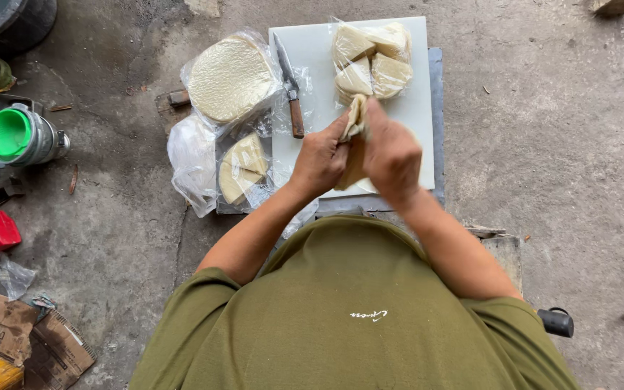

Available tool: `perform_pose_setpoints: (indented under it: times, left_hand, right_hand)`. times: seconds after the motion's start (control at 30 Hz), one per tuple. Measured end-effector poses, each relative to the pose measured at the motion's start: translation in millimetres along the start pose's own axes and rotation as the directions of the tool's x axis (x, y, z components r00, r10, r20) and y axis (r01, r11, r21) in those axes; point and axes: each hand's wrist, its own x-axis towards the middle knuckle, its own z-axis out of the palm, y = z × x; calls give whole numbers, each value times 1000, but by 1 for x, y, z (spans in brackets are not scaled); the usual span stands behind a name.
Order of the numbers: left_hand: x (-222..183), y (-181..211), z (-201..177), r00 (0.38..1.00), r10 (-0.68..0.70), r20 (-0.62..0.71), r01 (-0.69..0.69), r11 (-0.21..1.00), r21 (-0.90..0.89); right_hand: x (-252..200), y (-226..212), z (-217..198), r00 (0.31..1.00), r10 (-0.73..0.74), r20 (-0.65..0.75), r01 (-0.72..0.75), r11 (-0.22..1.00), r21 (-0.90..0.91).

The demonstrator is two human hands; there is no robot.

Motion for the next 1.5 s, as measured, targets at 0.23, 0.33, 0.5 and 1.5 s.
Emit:
perform_pose_setpoints:
  times: [0.23, 0.33, 0.5, 1.5]
  left_hand:
    - [2, -24, -23, 974, -147, 170, 209, 873, -440]
    - [9, -24, -26, 934, -235, 269, 325, 874, -361]
    - [15, -14, -30, 896, -373, 241, 415, 897, -155]
    - [10, -10, 7, 992, -111, 59, 110, 994, 18]
  right_hand:
    - [11, 74, -20, 790, 168, 589, -562, 584, 587]
    - [-3, 72, -13, 743, 242, 624, -595, 667, 449]
    - [-2, 68, -13, 730, 226, 645, -600, 663, 447]
    - [-9, 4, 3, 990, -38, 137, 46, 997, -58]
